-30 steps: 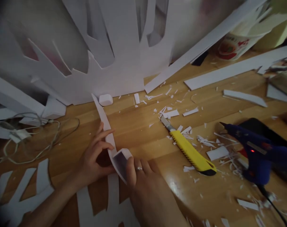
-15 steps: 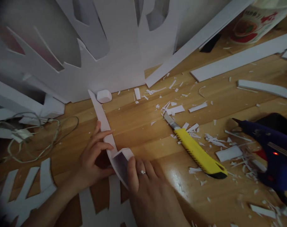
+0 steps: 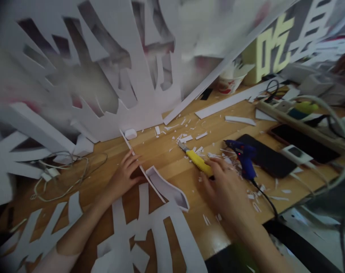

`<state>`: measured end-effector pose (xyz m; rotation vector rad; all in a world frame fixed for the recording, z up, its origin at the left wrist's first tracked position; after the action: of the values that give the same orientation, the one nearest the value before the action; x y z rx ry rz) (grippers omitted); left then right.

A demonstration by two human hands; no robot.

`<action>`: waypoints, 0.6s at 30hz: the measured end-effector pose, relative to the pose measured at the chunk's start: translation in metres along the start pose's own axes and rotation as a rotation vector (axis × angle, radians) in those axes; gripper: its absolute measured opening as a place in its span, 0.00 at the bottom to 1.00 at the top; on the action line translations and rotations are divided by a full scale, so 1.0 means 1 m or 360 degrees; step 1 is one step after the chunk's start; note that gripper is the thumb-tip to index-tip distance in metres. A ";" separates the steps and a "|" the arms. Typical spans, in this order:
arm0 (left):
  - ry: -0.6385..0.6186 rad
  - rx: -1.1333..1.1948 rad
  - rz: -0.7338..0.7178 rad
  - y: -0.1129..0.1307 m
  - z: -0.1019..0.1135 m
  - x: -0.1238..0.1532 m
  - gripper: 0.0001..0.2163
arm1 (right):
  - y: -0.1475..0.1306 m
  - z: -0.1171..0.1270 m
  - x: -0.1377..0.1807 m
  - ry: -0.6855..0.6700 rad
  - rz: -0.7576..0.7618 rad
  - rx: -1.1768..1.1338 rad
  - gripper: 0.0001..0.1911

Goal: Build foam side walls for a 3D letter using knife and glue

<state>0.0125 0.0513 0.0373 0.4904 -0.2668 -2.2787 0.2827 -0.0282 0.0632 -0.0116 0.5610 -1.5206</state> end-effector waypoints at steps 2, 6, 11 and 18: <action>-0.0093 -0.0072 -0.0055 -0.001 0.001 -0.007 0.19 | -0.005 -0.021 -0.009 -0.0205 0.0006 0.0208 0.16; -0.0202 -0.0152 -0.0149 0.003 0.012 -0.017 0.17 | -0.009 -0.041 -0.020 -0.0443 -0.0038 0.0470 0.12; -0.0286 -0.0209 -0.0222 0.009 0.017 -0.022 0.11 | -0.007 -0.044 -0.026 -0.0431 -0.0006 0.0442 0.10; -0.0310 -0.0142 -0.0356 0.019 0.011 -0.033 0.08 | -0.009 -0.039 -0.028 -0.0418 0.0047 0.0228 0.14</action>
<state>0.0410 0.0627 0.0620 0.2626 -0.2139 -2.5486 0.2617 0.0103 0.0418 -0.0908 0.2410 -1.4984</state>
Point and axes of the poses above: each hand's wrist, its own x-axis away from the middle knuckle, its own z-axis out of the back of the hand, y = z × x, the point moved 10 cm from there along -x, towards the middle knuckle, and after that the axes turned 3 degrees about x, right-handed, at the moved point
